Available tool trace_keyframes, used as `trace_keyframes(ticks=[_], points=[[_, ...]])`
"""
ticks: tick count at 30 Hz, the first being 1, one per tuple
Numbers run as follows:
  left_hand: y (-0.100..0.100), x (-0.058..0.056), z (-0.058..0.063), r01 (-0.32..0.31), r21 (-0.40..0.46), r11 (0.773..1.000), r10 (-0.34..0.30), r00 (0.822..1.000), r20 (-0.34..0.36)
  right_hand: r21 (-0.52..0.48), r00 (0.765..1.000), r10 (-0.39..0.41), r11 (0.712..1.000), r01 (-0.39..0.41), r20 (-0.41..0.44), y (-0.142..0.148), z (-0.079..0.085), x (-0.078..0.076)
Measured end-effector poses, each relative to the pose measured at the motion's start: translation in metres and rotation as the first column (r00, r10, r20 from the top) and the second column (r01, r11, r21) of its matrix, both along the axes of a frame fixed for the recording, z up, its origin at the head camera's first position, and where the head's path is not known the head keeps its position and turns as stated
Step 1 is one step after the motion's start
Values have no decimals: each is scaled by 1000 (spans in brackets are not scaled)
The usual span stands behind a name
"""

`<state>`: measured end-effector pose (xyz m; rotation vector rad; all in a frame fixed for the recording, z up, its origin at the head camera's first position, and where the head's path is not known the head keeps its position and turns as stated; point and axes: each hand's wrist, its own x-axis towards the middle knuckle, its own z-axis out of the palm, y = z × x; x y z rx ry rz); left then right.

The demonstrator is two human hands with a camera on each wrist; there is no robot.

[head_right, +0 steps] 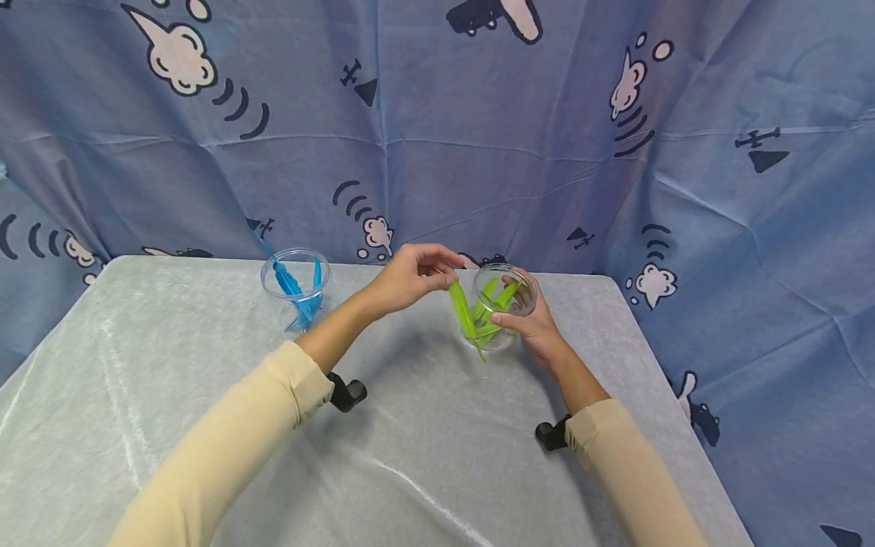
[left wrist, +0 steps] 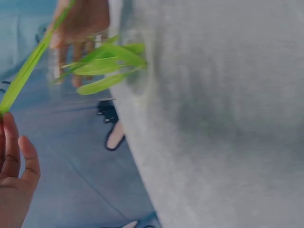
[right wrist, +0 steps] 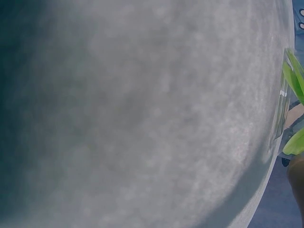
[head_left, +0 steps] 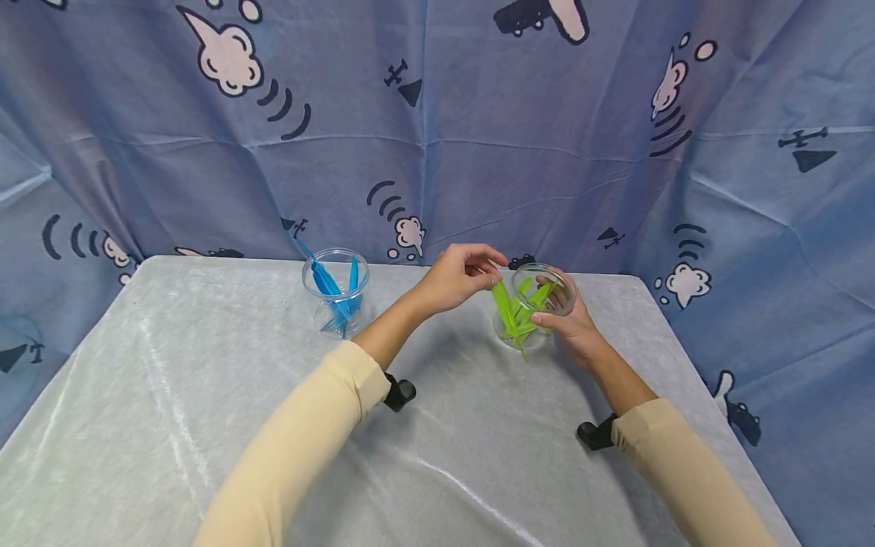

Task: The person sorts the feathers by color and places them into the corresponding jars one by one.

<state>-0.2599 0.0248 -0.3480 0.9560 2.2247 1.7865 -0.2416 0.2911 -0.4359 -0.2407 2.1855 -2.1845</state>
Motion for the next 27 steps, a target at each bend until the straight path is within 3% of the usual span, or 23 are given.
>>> trace_keyframes(ticks=[4, 9, 18, 27], points=[[3, -3, 16, -71, 109, 991, 72, 997, -11, 7, 1000, 5, 1000, -5, 10, 1, 1, 0], [7, -4, 26, -153, 214, 965, 166, 985, -43, 8, 1000, 14, 1000, -14, 20, 2, 2, 1], [14, -2, 28, -245, 205, 948, 260, 964, -50, 43, 999, 8, 999, -10, 36, 3, 2, 2], [18, -5, 26, -293, 218, 931, 315, 946, -72, 44, 999, -3, 999, 1, 37, 2, 3, 2]])
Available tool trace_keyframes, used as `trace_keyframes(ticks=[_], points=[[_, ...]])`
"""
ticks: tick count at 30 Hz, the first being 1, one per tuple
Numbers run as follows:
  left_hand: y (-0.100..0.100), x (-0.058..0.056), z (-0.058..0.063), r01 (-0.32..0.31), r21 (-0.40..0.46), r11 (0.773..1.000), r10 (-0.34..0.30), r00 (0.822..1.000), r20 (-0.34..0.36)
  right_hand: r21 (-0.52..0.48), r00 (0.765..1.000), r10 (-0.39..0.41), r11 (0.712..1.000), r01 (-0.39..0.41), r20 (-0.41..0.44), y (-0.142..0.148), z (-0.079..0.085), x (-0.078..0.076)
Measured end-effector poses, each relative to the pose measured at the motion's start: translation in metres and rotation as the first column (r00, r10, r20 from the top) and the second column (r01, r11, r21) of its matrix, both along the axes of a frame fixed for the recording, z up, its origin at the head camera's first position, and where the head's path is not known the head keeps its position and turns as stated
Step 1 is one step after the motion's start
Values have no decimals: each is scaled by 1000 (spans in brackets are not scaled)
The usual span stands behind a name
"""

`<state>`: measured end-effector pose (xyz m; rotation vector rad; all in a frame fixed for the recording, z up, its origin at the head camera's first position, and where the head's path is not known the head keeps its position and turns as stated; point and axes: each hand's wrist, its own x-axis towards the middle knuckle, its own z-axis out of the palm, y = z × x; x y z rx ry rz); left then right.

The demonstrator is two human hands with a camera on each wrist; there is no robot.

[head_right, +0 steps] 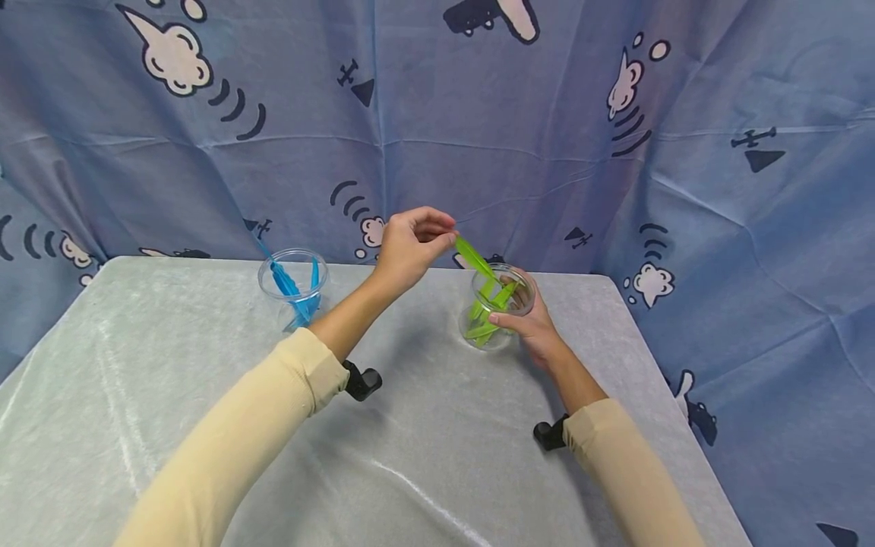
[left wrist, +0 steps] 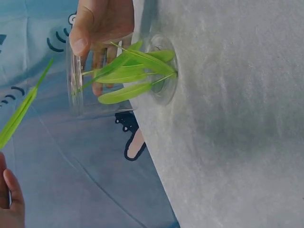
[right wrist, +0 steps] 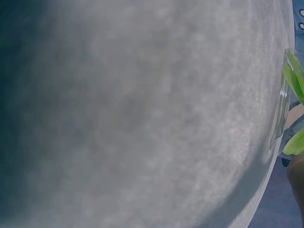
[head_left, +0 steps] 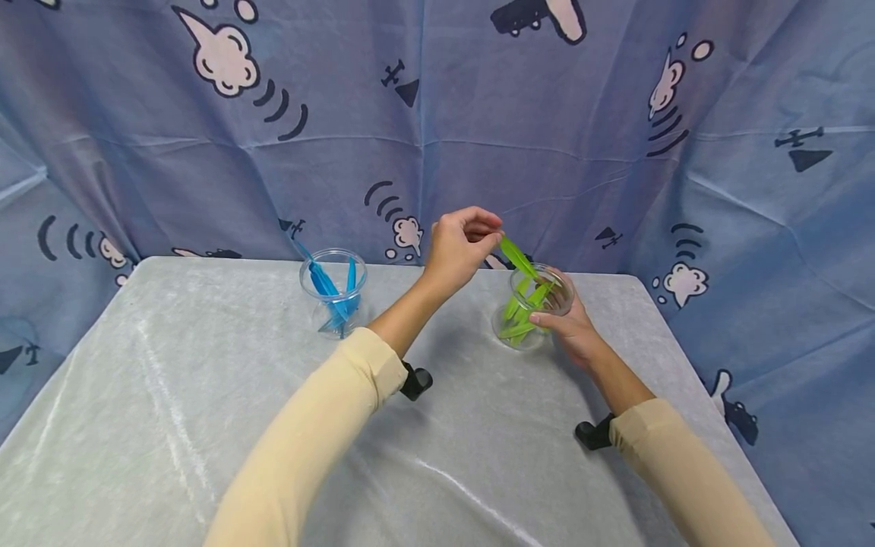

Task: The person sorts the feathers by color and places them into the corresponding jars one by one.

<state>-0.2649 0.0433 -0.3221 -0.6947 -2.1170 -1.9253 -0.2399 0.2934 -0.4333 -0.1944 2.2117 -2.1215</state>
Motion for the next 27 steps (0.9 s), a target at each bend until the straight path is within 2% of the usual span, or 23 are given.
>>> trace_keyframes(ticks=[10, 13, 17, 27], points=[[7, -2, -6, -90, -30, 995, 90, 996, 5, 3, 1000, -1, 1000, 1, 9, 0, 0, 0], [11, 0, -9, -100, -60, 993, 100, 995, -4, -1, 1000, -1, 1000, 1, 6, 0, 0, 0], [18, 2, -14, -91, -113, 989, 90, 996, -19, -10, 1000, 2, 1000, -2, -3, -1, 0, 0], [29, 8, -29, -17, -211, 977, 5, 998, -59, -1, 1000, 8, 1000, -8, -3, -2, 0, 0]])
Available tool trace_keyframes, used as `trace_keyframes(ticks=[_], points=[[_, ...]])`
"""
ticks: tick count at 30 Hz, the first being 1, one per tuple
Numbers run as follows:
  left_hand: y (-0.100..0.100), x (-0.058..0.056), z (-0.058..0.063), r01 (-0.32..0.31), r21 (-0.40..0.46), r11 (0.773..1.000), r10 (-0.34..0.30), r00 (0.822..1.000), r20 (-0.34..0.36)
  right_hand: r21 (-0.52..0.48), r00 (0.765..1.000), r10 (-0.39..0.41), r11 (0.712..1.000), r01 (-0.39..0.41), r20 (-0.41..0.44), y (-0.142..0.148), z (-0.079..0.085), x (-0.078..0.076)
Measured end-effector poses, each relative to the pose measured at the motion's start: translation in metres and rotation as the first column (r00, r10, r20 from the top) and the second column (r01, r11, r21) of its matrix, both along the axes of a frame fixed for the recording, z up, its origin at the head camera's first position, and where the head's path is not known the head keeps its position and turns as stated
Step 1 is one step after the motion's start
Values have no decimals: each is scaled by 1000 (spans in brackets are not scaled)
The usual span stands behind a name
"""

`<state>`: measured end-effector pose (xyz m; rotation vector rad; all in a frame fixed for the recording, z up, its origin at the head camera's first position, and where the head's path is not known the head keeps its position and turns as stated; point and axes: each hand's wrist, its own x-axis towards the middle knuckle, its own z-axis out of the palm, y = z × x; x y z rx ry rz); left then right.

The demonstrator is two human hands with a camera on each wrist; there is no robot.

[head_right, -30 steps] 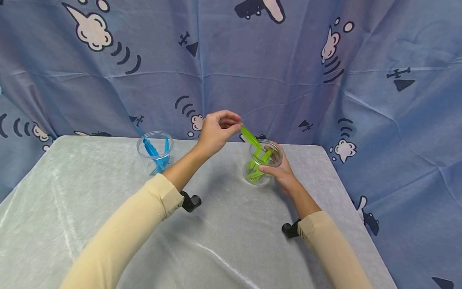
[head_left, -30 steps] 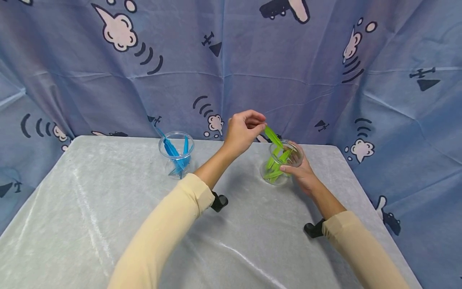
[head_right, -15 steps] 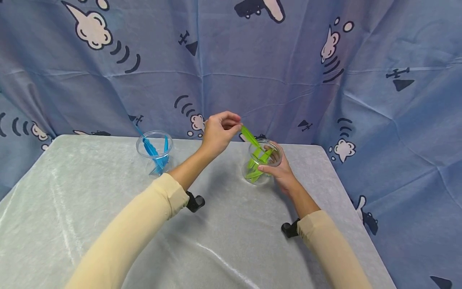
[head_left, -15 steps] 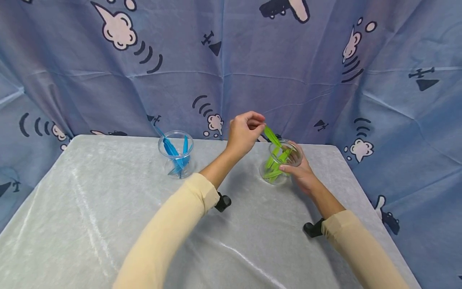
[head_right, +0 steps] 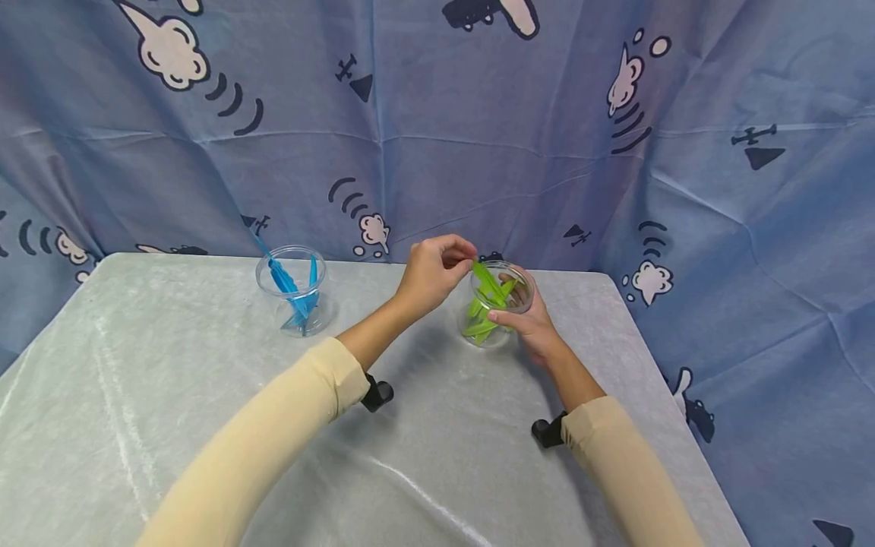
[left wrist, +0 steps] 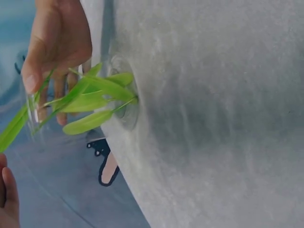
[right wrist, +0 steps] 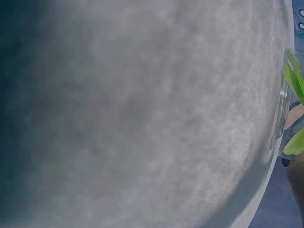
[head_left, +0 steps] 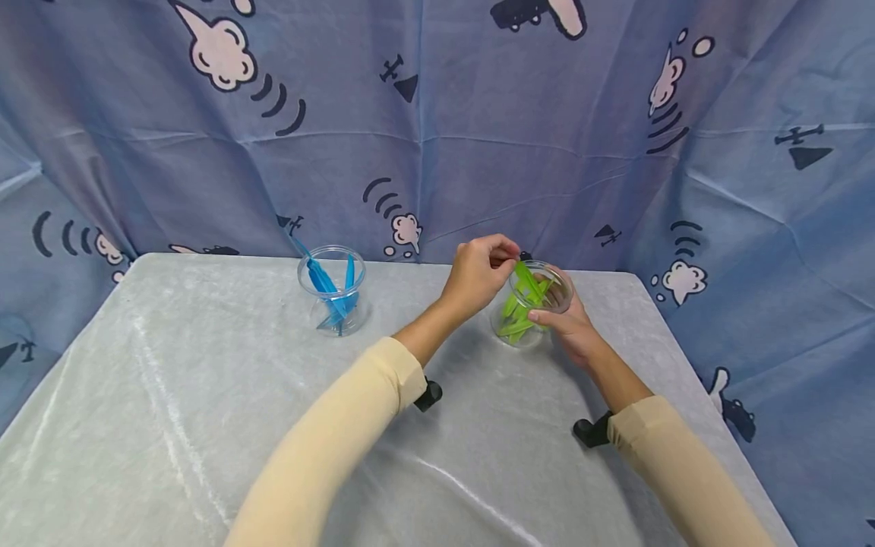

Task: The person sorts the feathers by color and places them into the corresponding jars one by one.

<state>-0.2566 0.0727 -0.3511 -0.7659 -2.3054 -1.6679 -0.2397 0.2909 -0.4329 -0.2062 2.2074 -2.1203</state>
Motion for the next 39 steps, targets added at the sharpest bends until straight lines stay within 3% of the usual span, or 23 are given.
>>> trace_keyframes(ticks=[11, 22, 32, 35, 39], points=[[11, 9, -9, 102, -77, 992, -102, 995, 0, 33, 1000, 8, 999, -8, -2, 0, 0, -1], [18, 12, -12, 144, -233, 962, -139, 990, 37, 12, 1000, -4, 1000, 4, 13, 1, -2, -1], [18, 13, -14, 216, -243, 946, -202, 976, 80, 11, 1000, 0, 1000, 0, 2, 1, -2, -1], [16, 15, -13, 256, -245, 935, -239, 966, 97, 16, 1000, 4, 1000, -4, 2, 2, -2, -1], [11, 17, -11, 274, -311, 910, -258, 962, 92, 30, 1000, 4, 1000, -4, -4, 3, -2, -1]])
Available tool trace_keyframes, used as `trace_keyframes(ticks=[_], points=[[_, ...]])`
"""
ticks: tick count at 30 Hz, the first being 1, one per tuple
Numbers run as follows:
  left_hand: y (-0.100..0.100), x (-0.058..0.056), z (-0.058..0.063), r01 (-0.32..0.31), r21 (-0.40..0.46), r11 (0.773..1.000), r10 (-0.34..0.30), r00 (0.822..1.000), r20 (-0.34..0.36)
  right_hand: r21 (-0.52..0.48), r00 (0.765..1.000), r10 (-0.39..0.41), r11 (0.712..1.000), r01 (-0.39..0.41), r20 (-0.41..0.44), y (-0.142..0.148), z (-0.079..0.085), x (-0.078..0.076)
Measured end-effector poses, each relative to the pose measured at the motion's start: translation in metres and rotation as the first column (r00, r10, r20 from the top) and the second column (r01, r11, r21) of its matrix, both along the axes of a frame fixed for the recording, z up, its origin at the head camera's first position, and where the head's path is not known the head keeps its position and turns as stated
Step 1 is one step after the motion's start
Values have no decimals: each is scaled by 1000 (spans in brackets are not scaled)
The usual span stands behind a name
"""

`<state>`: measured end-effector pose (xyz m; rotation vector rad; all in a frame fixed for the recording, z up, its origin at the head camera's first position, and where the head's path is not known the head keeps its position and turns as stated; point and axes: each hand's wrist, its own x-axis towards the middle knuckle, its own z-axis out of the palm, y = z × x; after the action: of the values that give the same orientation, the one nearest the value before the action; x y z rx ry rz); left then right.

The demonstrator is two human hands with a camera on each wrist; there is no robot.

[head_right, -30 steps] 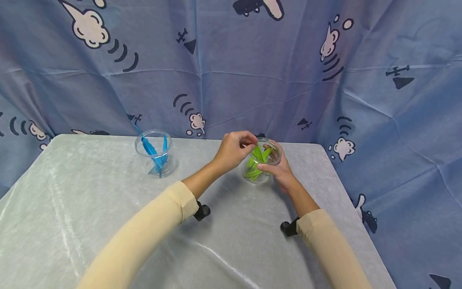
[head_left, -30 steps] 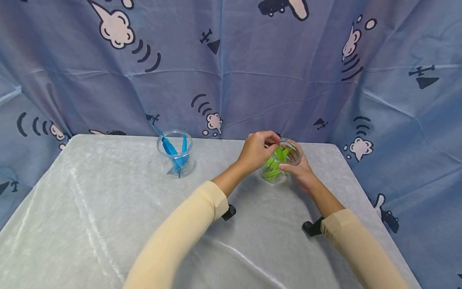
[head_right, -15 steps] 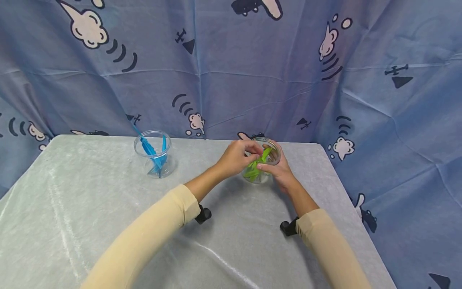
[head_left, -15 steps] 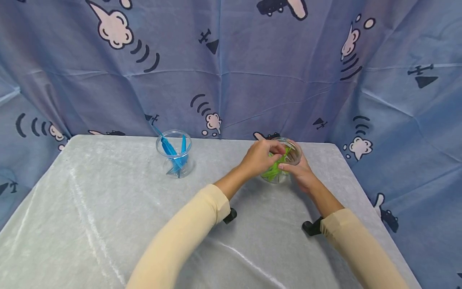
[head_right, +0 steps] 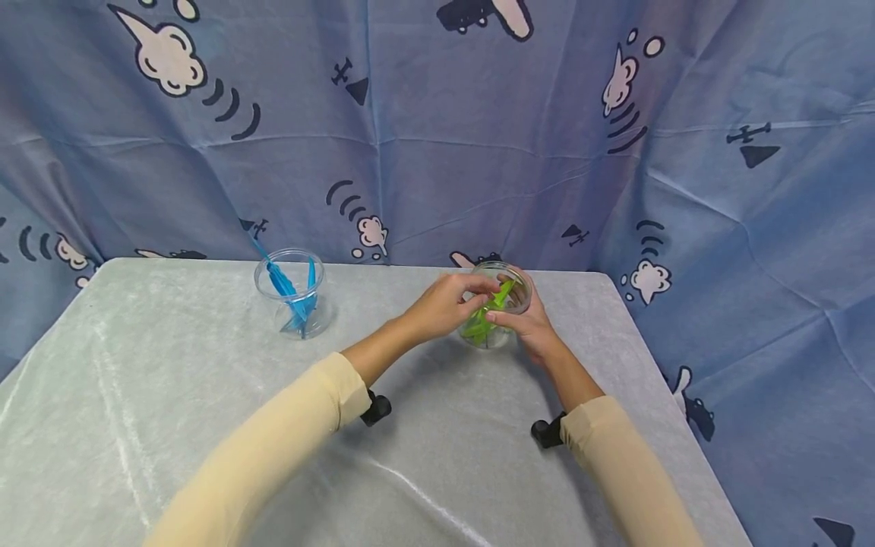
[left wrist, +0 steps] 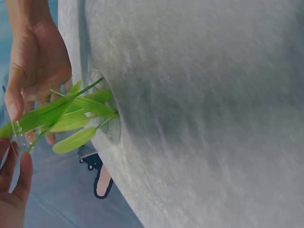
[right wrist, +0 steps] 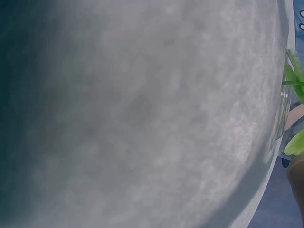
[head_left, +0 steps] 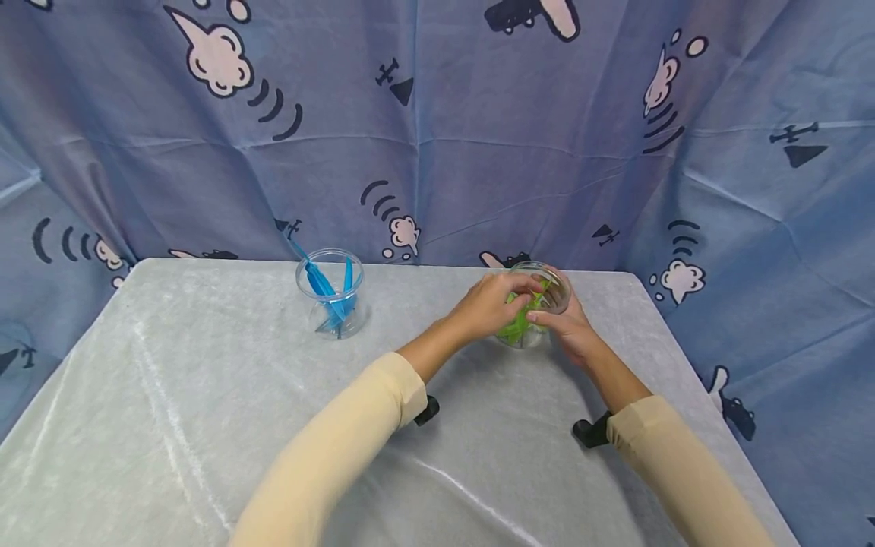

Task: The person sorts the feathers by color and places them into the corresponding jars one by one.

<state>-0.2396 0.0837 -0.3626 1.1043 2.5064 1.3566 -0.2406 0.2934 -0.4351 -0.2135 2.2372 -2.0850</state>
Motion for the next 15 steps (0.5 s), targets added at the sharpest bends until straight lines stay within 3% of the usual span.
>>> trace_keyframes(ticks=[10, 15], points=[[-22, 5, 7, 41, -132, 990, -57, 991, -117, 64, 1000, 22, 998, -21, -19, 5, 5, 3], [-41, 11, 11, 100, -213, 972, -127, 985, -119, 140, 1000, 30, 990, -30, 1, 12, 12, 7]])
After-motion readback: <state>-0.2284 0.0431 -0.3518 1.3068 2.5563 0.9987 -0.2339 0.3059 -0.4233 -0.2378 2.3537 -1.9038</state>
